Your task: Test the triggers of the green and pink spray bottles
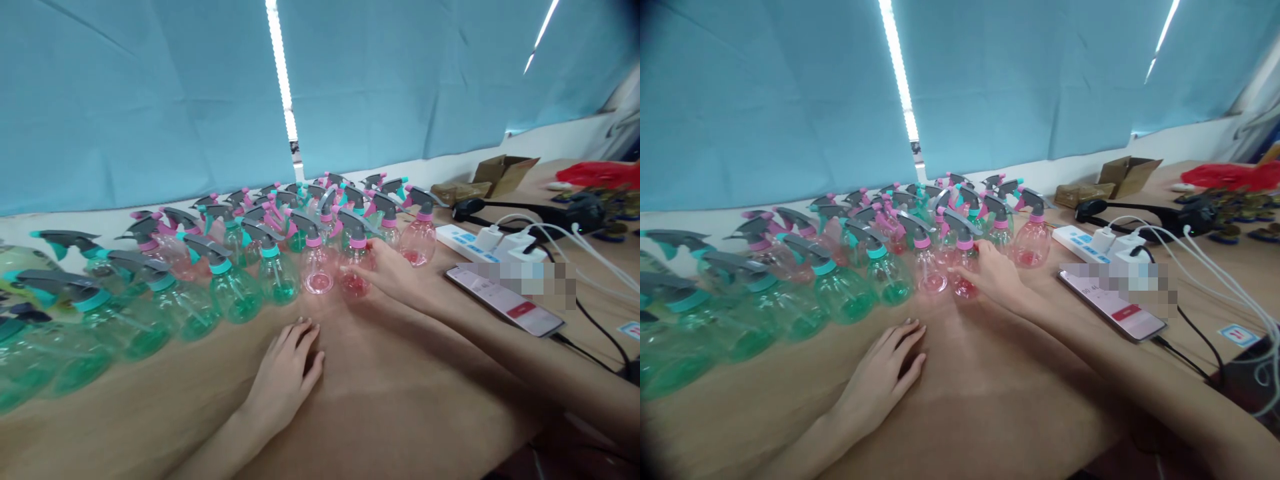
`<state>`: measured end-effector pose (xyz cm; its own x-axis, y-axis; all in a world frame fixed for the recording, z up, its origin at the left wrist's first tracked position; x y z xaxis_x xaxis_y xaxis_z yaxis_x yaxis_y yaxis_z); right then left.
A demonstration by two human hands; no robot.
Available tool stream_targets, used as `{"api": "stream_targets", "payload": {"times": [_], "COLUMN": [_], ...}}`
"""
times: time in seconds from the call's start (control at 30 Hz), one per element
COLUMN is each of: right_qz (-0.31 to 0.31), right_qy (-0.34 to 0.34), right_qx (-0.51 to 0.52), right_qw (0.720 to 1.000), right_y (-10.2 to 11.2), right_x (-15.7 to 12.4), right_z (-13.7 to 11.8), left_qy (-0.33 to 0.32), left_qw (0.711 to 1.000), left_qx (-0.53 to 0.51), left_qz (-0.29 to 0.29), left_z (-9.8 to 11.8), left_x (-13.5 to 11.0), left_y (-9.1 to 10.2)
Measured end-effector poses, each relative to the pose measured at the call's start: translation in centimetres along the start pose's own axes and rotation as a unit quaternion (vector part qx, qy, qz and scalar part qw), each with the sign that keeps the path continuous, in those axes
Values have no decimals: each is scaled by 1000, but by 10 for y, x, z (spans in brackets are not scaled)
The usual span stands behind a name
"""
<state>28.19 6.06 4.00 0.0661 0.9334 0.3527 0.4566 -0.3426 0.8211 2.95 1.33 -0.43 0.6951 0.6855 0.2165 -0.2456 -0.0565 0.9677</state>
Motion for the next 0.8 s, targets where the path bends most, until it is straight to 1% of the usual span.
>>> {"api": "stream_targets", "payload": {"times": [0.27,0.47,0.5,0.53,0.57,0.63,0.73,0.8], "right_qz": [-12,-30,-44,-49,-69,-110,-151,-162], "right_qy": [9,41,48,63,85,114,115,121], "right_qx": [-1,8,21,38,58,82,120,115], "right_qw": [1000,999,998,996,992,984,975,973], "right_y": [7,20,22,24,25,27,28,29], "right_x": [-9,-41,-48,-54,-60,-70,-81,-84], "right_z": [1,-13,-17,-22,-27,-38,-52,-59], "left_qy": [15,44,51,57,59,45,19,28], "left_qw": [1000,997,995,993,990,985,970,954], "left_qx": [-27,-68,-86,-106,-126,-163,-242,-299], "left_qz": [2,15,17,18,19,19,12,2], "left_z": [-2,-3,-2,-1,1,6,15,20], "left_x": [-1,-2,-2,-2,-2,-3,-3,-5], "left_y": [-1,2,3,4,5,6,6,3]}}
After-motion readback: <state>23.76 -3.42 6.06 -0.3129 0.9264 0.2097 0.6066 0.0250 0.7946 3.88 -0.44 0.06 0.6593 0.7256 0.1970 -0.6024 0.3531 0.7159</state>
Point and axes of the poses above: each hand's wrist, its own x-axis towards the middle knuckle, its own y-axis out of the back of the hand, z = x × y, the point moved 1 cm from there along x, towards the middle knuckle, and after that the axes turned 6 degrees about -z, right-handed, at the moved point
